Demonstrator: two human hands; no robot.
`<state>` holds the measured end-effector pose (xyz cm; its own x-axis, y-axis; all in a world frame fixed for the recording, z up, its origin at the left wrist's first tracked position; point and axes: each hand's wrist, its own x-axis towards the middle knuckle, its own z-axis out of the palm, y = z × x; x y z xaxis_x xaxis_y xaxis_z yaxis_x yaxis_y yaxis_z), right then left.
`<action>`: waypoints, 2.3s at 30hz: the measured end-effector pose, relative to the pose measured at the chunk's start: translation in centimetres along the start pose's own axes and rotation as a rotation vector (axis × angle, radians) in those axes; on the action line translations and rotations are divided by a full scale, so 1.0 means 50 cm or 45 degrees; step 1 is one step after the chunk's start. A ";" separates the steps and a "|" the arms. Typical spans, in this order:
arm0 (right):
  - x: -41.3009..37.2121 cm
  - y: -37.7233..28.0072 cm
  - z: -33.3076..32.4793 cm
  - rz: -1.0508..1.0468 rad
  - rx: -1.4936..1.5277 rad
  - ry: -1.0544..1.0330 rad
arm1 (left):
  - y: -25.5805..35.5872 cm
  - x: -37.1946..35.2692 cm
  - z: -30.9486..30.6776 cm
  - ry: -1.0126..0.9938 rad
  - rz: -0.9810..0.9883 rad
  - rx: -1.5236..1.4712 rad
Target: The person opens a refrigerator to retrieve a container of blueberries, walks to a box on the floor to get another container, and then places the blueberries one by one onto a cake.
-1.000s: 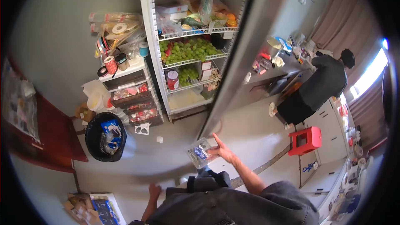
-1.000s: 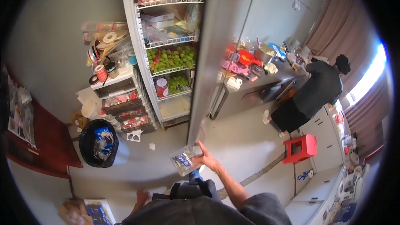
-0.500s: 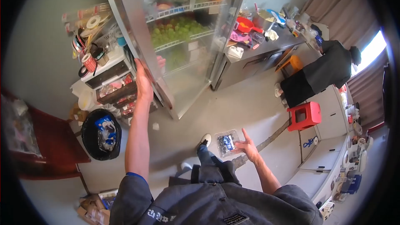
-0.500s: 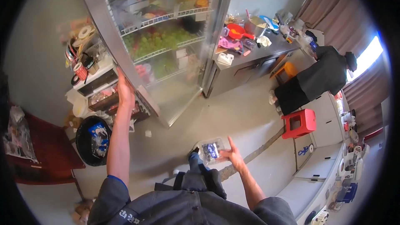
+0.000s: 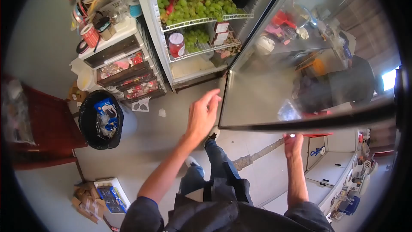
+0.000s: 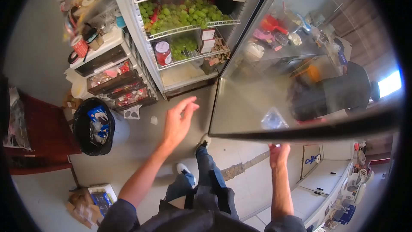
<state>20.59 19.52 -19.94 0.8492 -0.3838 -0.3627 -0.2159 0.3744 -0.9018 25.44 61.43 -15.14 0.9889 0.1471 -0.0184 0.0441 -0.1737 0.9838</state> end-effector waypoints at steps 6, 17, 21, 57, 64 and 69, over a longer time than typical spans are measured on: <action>0.074 -0.067 -0.074 -0.059 0.082 0.087 | -0.037 0.264 -0.044 0.100 0.580 0.598; 0.243 -0.086 -0.440 -0.589 -0.274 0.466 | 0.117 1.023 -0.009 -0.015 1.119 1.376; 0.242 -0.086 -0.449 -0.625 -0.323 0.576 | 0.130 1.188 0.043 0.012 0.548 1.585; 0.069 0.025 -0.042 -0.308 0.168 0.570 | -0.013 0.410 -0.093 0.167 0.836 0.953; -0.093 0.079 0.248 -0.078 0.083 0.365 | -0.441 -0.443 -0.209 -0.318 -0.594 0.851; -0.133 0.147 0.418 0.351 0.489 -0.120 | -0.744 -1.001 -0.354 -0.075 -0.914 0.925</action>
<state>23.41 42.47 -19.22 0.8292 -0.1546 -0.5372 -0.2609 0.7428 -0.6165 -28.20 77.75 -47.66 0.6997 0.4046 -0.5888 0.6848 -0.6146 0.3915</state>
